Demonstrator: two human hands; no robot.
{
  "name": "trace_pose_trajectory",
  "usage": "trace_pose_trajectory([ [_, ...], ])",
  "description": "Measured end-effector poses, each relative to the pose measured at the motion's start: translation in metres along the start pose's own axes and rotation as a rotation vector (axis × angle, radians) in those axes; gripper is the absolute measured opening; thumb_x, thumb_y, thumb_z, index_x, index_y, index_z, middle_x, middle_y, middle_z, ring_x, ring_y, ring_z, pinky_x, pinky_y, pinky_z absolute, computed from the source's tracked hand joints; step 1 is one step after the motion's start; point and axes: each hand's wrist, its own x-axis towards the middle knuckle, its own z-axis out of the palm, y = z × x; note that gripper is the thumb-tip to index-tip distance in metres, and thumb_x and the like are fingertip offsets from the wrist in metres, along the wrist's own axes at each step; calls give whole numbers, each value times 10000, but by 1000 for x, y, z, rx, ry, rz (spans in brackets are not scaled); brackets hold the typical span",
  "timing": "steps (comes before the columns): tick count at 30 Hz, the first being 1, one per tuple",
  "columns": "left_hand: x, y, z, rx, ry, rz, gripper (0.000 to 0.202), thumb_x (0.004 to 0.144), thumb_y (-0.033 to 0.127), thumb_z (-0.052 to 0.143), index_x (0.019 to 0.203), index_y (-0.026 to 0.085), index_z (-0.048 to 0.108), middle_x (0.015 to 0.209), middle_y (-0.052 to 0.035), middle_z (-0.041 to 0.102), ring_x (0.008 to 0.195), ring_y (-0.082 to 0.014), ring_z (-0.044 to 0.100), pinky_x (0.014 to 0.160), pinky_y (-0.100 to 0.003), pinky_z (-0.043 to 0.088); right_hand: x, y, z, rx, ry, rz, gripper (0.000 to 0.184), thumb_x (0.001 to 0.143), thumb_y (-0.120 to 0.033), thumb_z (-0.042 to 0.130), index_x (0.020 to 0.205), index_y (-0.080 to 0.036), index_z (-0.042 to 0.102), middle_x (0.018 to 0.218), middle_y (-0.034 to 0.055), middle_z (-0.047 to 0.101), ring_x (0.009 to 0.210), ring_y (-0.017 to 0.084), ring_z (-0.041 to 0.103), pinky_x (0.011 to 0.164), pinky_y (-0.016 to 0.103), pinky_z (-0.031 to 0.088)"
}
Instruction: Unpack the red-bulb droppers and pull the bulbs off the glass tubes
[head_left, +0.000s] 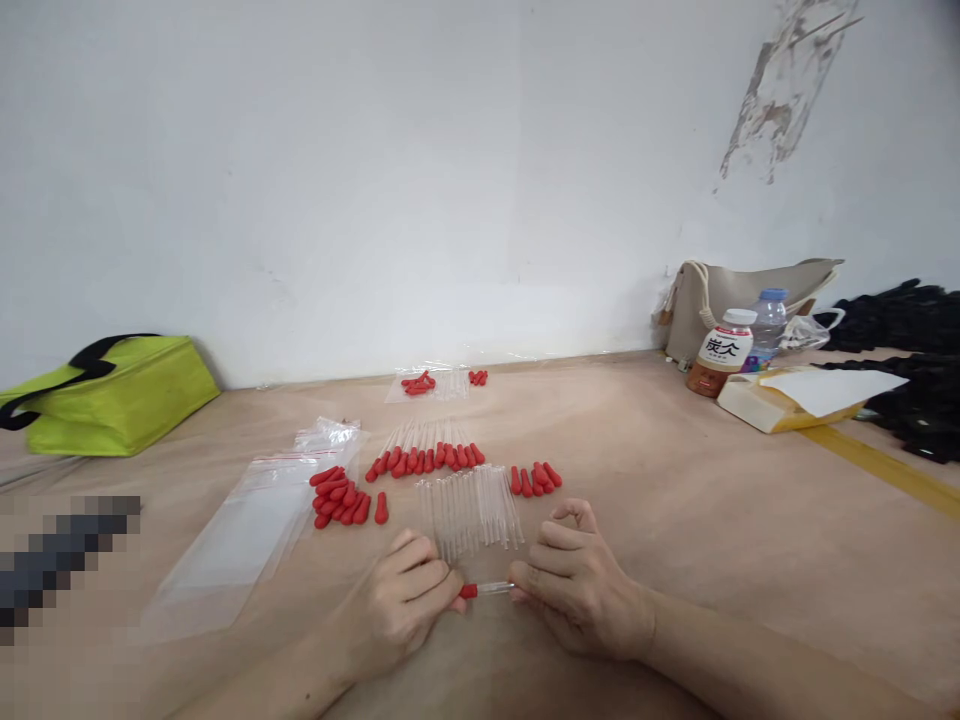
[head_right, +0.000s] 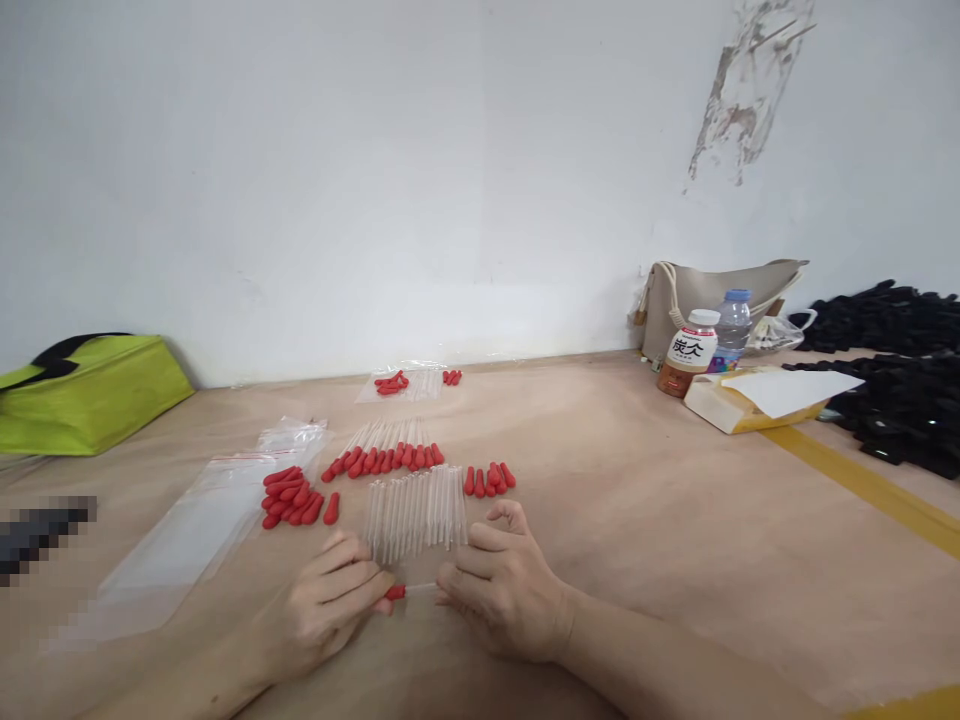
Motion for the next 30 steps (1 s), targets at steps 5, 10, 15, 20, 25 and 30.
trace_pose_trajectory([
  [5, -5, -6, -4, 17, 18, 10, 89, 834, 139, 491, 817, 161, 576, 601, -10, 580, 613, -139, 488, 560, -284, 351, 0, 2, -4, 27, 26, 8, 173, 845, -222, 450, 727, -190, 572, 528, -38, 504, 581, 105, 395, 752, 329, 233],
  [10, -10, -51, -33, 49, 102, -323, 172, 846, 159, 436, 806, 197, 598, 737, -23, 624, 687, -141, 534, 661, -283, 413, -3, 25, -10, -25, 88, 247, 238, 863, -224, 417, 741, -199, 620, 587, -12, 571, 596, 106, 452, 728, 314, 246],
  [15, -19, -111, -63, 179, 42, -899, 342, 824, 354, 374, 974, 188, 632, 838, -51, 591, 810, -191, 562, 705, -285, 445, 6, 38, 0, -8, 212, 445, 191, 852, -271, 476, 827, -230, 661, 637, -8, 620, 592, 100, 513, 719, 286, 273],
  [20, -39, -143, -72, 82, -53, -1195, 399, 754, 344, 400, 1055, 168, 593, 830, -44, 611, 778, -192, 582, 714, -295, 453, 36, 32, 5, 2, 143, 432, 200, 823, -201, 464, 811, -214, 664, 609, -10, 611, 606, 105, 520, 697, 277, 268],
  [25, -43, -143, -69, -61, 3, -1141, 400, 692, 474, 526, 964, 182, 549, 818, -19, 614, 654, -146, 560, 616, -255, 457, 63, 27, 24, -158, 124, 299, 190, 767, -155, 487, 739, -216, 664, 585, -10, 602, 604, 110, 484, 698, 303, 229],
  [30, -41, -139, -66, -113, -124, -1085, 325, 680, 483, 552, 799, 181, 552, 769, -13, 621, 614, -139, 535, 578, -254, 440, 70, 19, 47, -227, 66, 239, 172, 725, -114, 505, 661, -212, 631, 563, -9, 570, 631, 125, 437, 675, 323, 196],
])
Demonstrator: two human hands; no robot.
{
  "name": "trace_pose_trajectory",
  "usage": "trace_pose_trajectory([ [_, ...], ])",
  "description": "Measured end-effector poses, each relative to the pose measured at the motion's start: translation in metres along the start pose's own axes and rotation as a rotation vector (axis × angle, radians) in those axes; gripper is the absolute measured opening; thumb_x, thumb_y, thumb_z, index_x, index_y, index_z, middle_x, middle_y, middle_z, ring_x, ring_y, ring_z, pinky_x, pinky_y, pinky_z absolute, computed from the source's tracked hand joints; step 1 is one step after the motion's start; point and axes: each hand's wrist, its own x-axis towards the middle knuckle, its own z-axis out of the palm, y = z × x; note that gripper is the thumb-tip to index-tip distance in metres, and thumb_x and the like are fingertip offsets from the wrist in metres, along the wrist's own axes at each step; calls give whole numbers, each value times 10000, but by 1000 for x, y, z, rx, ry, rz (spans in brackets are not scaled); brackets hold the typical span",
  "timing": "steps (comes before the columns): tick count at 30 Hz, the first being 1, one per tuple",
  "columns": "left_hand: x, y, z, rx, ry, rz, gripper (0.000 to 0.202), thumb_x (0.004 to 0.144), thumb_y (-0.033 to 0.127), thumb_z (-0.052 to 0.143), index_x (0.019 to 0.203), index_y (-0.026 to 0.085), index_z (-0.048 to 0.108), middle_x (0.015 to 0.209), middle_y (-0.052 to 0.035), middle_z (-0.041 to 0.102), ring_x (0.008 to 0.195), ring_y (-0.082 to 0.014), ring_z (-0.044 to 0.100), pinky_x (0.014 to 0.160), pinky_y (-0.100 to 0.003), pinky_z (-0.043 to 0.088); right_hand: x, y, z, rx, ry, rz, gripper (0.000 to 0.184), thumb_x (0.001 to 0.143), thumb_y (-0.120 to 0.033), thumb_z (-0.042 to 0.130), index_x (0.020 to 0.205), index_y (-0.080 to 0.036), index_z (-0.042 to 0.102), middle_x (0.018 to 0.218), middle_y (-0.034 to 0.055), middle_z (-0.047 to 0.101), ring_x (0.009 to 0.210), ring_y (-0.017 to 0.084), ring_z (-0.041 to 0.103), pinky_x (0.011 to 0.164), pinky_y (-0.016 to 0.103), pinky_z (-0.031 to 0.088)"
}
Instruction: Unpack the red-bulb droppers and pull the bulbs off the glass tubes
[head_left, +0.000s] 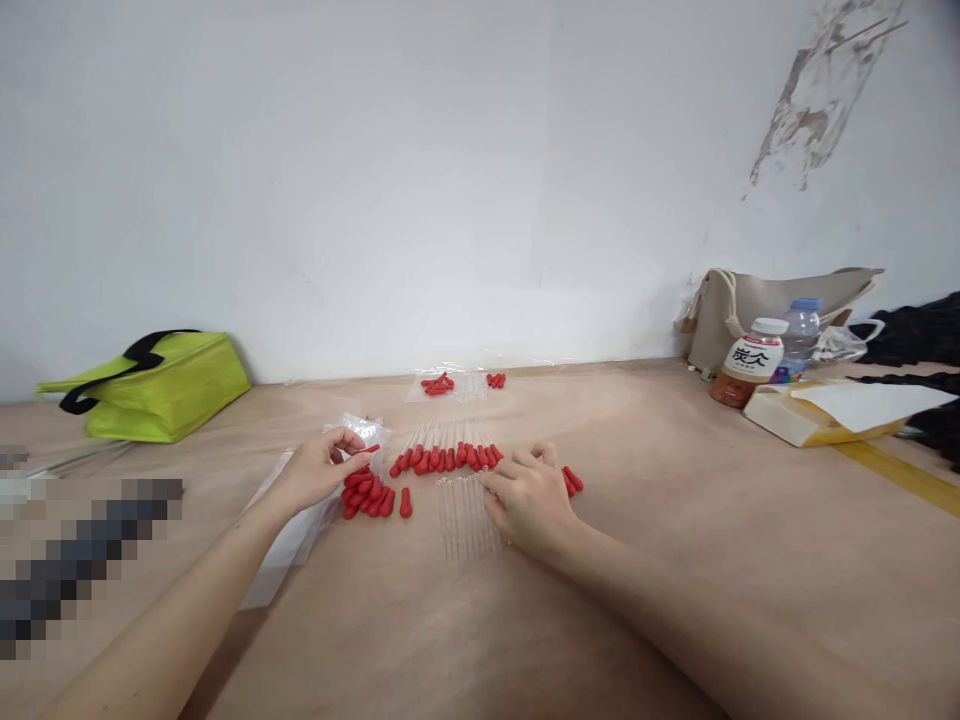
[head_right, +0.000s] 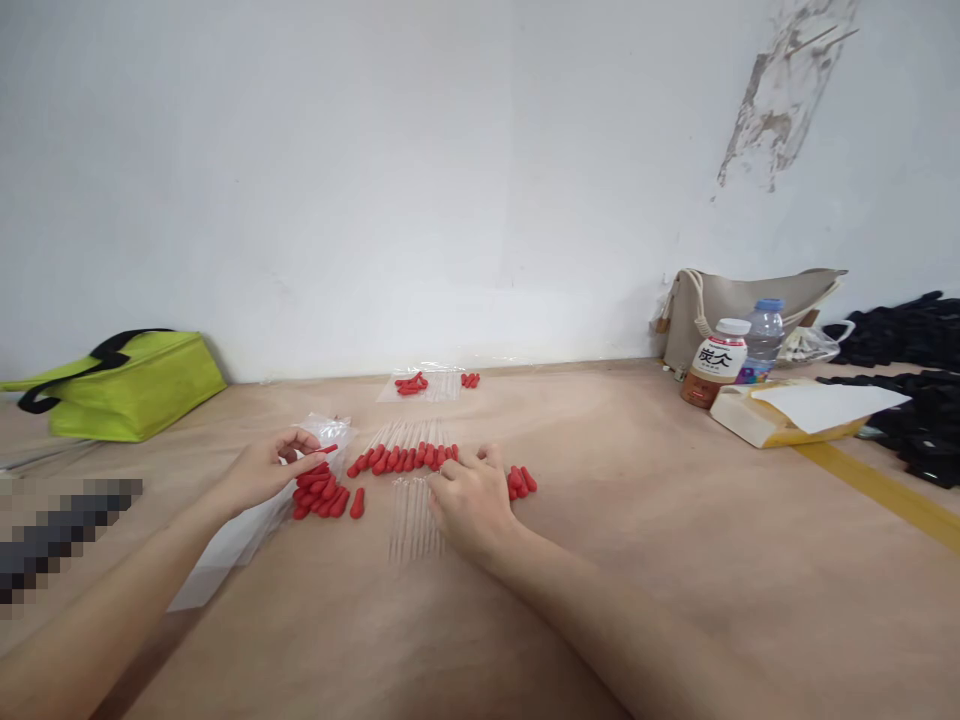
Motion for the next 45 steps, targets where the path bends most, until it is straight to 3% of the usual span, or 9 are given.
trace_pose_trajectory([
  [4, -1, 1, 3, -11, -19, -31, 354, 656, 499, 560, 800, 176, 562, 770, -20, 628, 604, -144, 532, 550, -253, 430, -3, -7, 2, -6, -67, -10, 144, 702, -129, 517, 576, -181, 562, 567, -9, 564, 642, 126, 418, 675, 334, 188],
  [13, -1, -1, 7, 71, -107, -7, 346, 680, 523, 541, 739, 186, 598, 692, 3, 632, 562, -137, 490, 537, -241, 374, -7, -12, -3, 55, -192, 23, 299, 724, -437, 550, 602, -166, 580, 599, 6, 579, 672, 131, 421, 707, 352, 190],
  [20, -2, 4, 6, 147, -15, -52, 367, 711, 537, 487, 752, 200, 625, 717, 0, 642, 558, -142, 493, 537, -246, 353, -8, -9, 0, 37, -212, 8, 343, 684, -484, 569, 573, -160, 573, 618, 18, 583, 676, 136, 422, 728, 356, 190],
  [24, -3, 11, 8, 191, 55, 40, 340, 724, 511, 485, 734, 205, 633, 822, -24, 644, 744, -190, 546, 644, -265, 384, -9, -10, 2, 34, -228, 19, 376, 652, -528, 589, 567, -161, 580, 617, 18, 583, 680, 138, 427, 734, 354, 190],
  [28, -4, 26, 19, 211, -7, 167, 319, 745, 491, 480, 730, 216, 642, 791, -26, 622, 774, -202, 546, 682, -278, 392, -7, -11, 0, 42, -227, 41, 439, 661, -599, 563, 581, -168, 594, 612, 20, 593, 680, 143, 446, 719, 349, 189],
  [32, 3, 50, 34, 247, -24, 262, 268, 743, 459, 504, 741, 228, 640, 779, -24, 599, 789, -210, 534, 713, -305, 385, -5, -6, -7, 66, -163, 118, 321, 761, -482, 532, 651, -196, 628, 645, 8, 623, 670, 133, 475, 704, 337, 187],
  [37, 19, 80, 56, 303, -54, 309, 312, 724, 529, 523, 735, 237, 630, 811, -24, 565, 872, -231, 505, 803, -375, 349, -16, 18, -19, 35, -45, 139, 165, 775, -296, 540, 681, -209, 644, 581, -11, 610, 614, 116, 474, 727, 330, 198],
  [45, 37, 85, 75, 240, -168, 228, 288, 728, 472, 528, 646, 217, 634, 876, -35, 565, 922, -232, 509, 813, -355, 365, -46, 42, -34, 20, 94, 190, 184, 782, -236, 530, 632, -204, 632, 607, -7, 606, 605, 111, 468, 724, 317, 226],
])
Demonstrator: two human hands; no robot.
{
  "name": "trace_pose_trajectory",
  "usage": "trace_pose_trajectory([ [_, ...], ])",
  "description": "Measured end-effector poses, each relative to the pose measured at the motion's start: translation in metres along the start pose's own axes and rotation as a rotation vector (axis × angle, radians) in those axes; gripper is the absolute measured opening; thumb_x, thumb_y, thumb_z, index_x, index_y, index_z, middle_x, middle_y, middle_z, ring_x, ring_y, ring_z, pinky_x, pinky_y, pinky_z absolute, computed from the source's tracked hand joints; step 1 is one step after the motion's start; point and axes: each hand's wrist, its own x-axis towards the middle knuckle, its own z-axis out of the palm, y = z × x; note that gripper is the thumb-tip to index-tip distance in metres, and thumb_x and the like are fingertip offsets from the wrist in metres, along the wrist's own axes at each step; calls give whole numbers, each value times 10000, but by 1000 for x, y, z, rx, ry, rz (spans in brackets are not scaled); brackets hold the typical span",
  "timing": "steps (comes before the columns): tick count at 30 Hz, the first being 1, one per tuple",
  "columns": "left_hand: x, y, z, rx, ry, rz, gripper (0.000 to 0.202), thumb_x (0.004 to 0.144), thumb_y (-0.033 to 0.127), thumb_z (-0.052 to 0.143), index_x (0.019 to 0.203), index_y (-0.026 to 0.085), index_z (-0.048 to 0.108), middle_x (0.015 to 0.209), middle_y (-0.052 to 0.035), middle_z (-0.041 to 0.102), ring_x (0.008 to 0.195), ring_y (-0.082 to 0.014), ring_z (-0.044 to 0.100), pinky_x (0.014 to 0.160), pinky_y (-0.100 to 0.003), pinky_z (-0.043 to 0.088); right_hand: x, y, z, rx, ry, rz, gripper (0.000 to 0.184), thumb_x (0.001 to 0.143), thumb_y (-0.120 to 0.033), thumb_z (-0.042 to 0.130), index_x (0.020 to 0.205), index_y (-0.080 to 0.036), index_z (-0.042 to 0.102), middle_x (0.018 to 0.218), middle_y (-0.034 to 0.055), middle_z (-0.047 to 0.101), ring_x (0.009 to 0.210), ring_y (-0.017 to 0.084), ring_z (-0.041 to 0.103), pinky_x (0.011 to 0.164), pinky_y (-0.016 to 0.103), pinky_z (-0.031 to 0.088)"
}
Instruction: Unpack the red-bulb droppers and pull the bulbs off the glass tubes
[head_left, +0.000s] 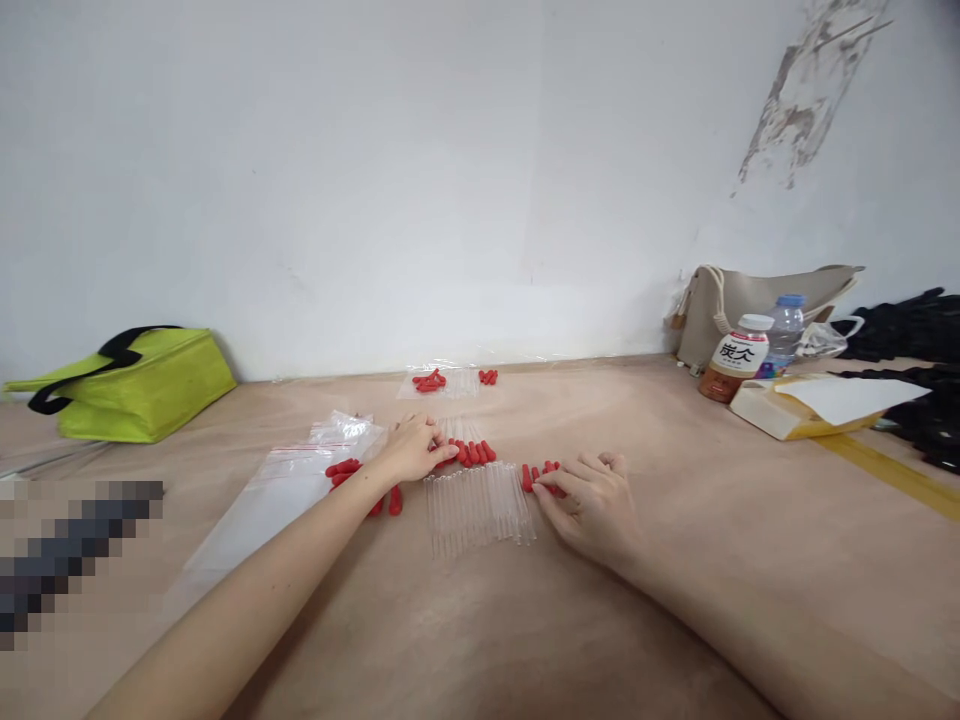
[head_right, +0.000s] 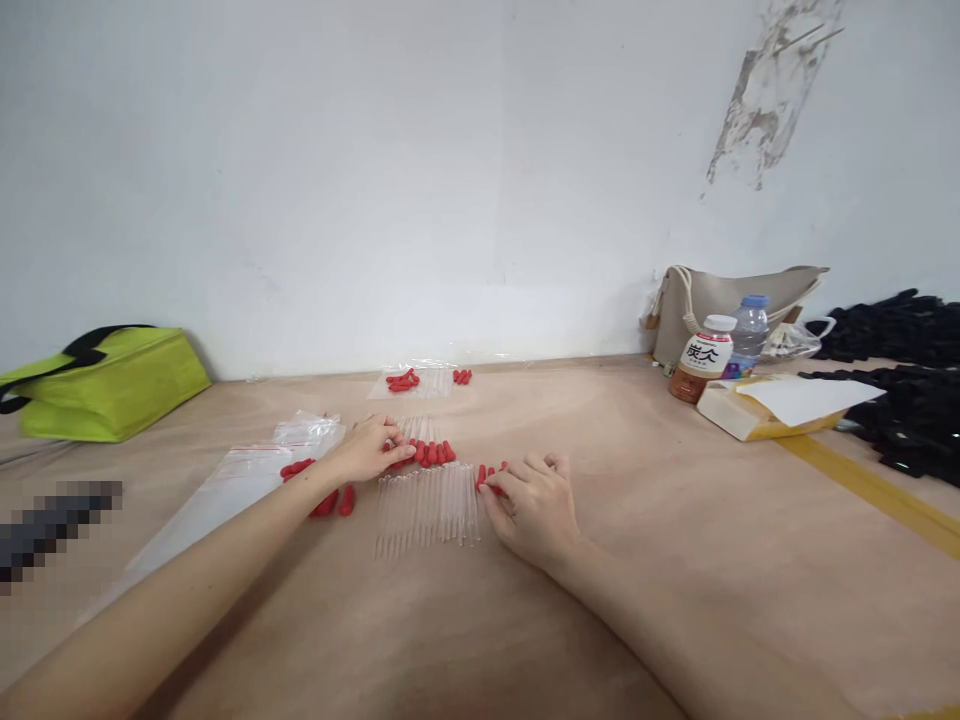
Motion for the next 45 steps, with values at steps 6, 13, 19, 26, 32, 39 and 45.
trace_pose_trajectory([
  [6, -9, 5, -8, -35, 63, -108, 294, 742, 376, 483, 562, 176, 601, 760, -33, 589, 744, -186, 555, 677, -289, 414, -3, 1, 3, 25, 19, 24, 155, 783, -233, 536, 669, -215, 638, 626, -12, 594, 617, 115, 485, 714, 317, 248],
  [13, -88, 19, -3, -81, 323, 303, 101, 778, 218, 461, 760, 172, 549, 864, -48, 580, 748, -145, 571, 666, -251, 460, -5, -3, -4, 15, 51, -119, 454, 797, -378, 524, 1197, -166, 495, 1165, 145, 519, 1033, 234, 492, 844, 366, 336],
  [19, -118, 24, 30, -124, 459, 497, 131, 763, 143, 516, 887, 180, 539, 928, -56, 594, 759, -128, 609, 673, -217, 504, -8, -19, -8, 34, -49, -394, 389, 816, -398, 526, 1170, -237, 518, 1040, 54, 628, 1048, 208, 494, 981, 440, 199],
  [26, -114, 33, 29, -224, 513, 531, 249, 772, 152, 559, 1019, 173, 542, 987, -85, 589, 883, -159, 582, 770, -266, 495, -15, -23, 6, 101, -81, -352, 141, 842, -251, 504, 898, -237, 632, 618, -23, 609, 663, 115, 480, 913, 403, 226],
  [32, -112, 35, 26, -156, 379, 640, 157, 829, 190, 526, 976, 190, 583, 728, -32, 631, 682, -149, 547, 634, -299, 435, -16, -26, 3, 140, -106, -361, 147, 841, -248, 490, 831, -237, 637, 559, -29, 561, 636, 112, 440, 865, 364, 235],
  [39, -117, 35, 23, -116, 335, 646, 110, 838, 156, 484, 871, 184, 585, 656, -24, 584, 641, -149, 506, 606, -294, 382, -17, -25, -1, 154, -112, -396, 148, 839, -257, 488, 785, -235, 625, 535, -45, 553, 623, 106, 439, 846, 345, 236],
  [45, -119, 33, 25, -93, 344, 679, 143, 844, 133, 444, 872, 181, 576, 646, -27, 588, 628, -149, 482, 586, -292, 384, -20, -23, -3, 173, -116, -382, 169, 844, -261, 469, 771, -237, 620, 543, -44, 560, 610, 105, 434, 853, 344, 234],
])
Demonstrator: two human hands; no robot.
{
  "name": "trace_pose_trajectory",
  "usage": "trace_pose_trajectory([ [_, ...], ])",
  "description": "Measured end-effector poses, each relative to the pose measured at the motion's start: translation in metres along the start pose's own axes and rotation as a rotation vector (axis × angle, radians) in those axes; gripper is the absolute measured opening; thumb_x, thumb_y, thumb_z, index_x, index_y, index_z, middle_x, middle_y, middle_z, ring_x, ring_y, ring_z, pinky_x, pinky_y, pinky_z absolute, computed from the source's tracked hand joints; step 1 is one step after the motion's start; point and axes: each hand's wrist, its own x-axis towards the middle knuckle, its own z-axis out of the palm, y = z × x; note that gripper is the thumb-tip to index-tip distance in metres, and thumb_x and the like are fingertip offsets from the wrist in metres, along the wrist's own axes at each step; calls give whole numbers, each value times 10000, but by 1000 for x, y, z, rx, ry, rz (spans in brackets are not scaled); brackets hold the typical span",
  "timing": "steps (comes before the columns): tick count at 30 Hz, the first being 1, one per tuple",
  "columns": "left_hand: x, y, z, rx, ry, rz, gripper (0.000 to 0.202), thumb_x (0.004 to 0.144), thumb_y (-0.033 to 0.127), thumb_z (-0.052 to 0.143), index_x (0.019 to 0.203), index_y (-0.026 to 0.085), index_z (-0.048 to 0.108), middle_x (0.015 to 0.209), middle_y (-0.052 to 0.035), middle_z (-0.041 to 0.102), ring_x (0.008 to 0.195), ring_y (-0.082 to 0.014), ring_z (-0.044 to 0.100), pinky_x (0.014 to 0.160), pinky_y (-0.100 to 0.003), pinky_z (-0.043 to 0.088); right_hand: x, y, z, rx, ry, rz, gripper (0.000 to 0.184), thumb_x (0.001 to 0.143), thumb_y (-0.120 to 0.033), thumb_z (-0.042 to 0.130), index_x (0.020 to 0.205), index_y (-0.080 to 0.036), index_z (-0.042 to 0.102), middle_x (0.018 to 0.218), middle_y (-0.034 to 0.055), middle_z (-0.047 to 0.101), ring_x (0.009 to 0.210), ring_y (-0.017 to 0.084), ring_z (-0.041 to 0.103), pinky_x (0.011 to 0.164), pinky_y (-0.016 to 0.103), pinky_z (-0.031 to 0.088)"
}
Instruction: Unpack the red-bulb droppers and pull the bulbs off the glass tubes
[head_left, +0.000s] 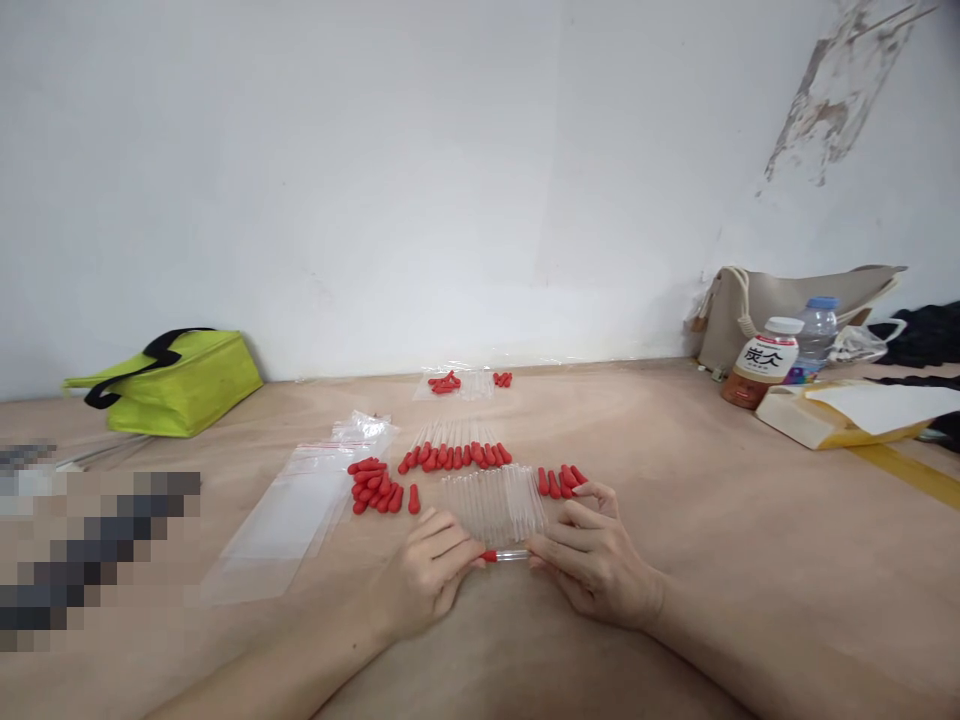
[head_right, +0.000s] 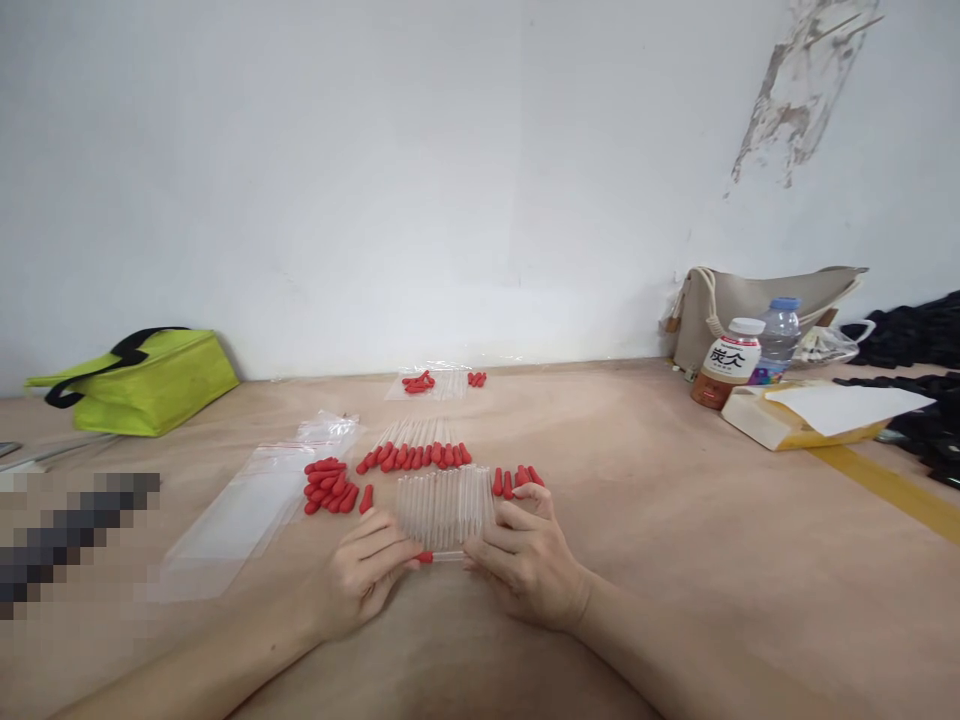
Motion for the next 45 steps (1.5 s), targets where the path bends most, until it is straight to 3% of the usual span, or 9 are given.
trace_pose_trajectory([
  [6, 3, -12, -14, -21, 150, -166, 178, 844, 135, 459, 946, 202, 588, 787, -38, 611, 735, -149, 540, 685, -289, 450, -4, 14, -7, 16, 109, 195, 161, 842, -243, 487, 834, -235, 648, 580, -27, 595, 625, 109, 480, 810, 336, 247],
  [12, 15, -63, -63, 117, 219, -690, 295, 840, 292, 409, 1013, 202, 630, 913, -60, 551, 842, -179, 547, 719, -293, 461, 21, 17, -8, -1, 104, 387, 210, 849, -235, 460, 838, -223, 670, 643, -5, 640, 590, 90, 530, 721, 283, 259],
  [16, 10, -106, -96, -28, 120, -971, 376, 749, 398, 480, 1027, 187, 618, 803, -25, 594, 717, -170, 562, 618, -268, 447, 49, 13, 0, -7, 62, 341, 210, 814, -203, 468, 790, -222, 675, 587, -22, 638, 541, 82, 506, 735, 288, 245],
  [19, -3, -128, -106, -133, 92, -1104, 495, 647, 509, 572, 1022, 185, 586, 784, -16, 608, 672, -159, 561, 558, -245, 424, 62, 11, 14, -90, 66, 251, 184, 773, -171, 492, 715, -217, 661, 568, -21, 632, 558, 95, 480, 756, 315, 228],
  [23, -23, -148, -101, -176, 116, -1158, 529, 567, 561, 621, 914, 163, 592, 780, -28, 622, 702, -161, 564, 604, -250, 431, 63, 6, 31, -213, -18, 150, 193, 740, -117, 487, 575, -179, 566, 541, -9, 595, 624, 122, 458, 774, 354, 211],
  [28, -38, -159, -91, -207, 61, -1201, 488, 547, 548, 643, 841, 159, 607, 769, -34, 644, 752, -194, 582, 660, -278, 432, 55, -2, 34, -240, -118, 144, 172, 742, -135, 499, 584, -175, 553, 585, 11, 594, 670, 142, 441, 774, 383, 203],
  [35, -40, -152, -87, -255, -106, -1210, 457, 599, 576, 582, 789, 165, 643, 759, -40, 670, 734, -199, 591, 637, -271, 435, 55, -13, 30, -216, -222, 163, 283, 794, -378, 516, 618, -173, 600, 627, 20, 613, 714, 163, 464, 795, 412, 203],
  [39, -41, -154, -86, -243, -96, -1232, 488, 614, 612, 523, 771, 169, 655, 800, -47, 683, 756, -206, 613, 636, -268, 467, 55, -14, 29, -198, -255, 165, 403, 775, -533, 495, 664, -164, 614, 661, 37, 621, 755, 185, 478, 821, 420, 204],
  [45, -40, -157, -89, -130, -70, -1203, 466, 638, 590, 502, 804, 177, 640, 786, -36, 670, 769, -219, 603, 644, -280, 453, 53, -15, 29, -205, -260, 164, 469, 736, -604, 500, 679, -154, 619, 712, 62, 621, 768, 196, 480, 816, 418, 211],
])
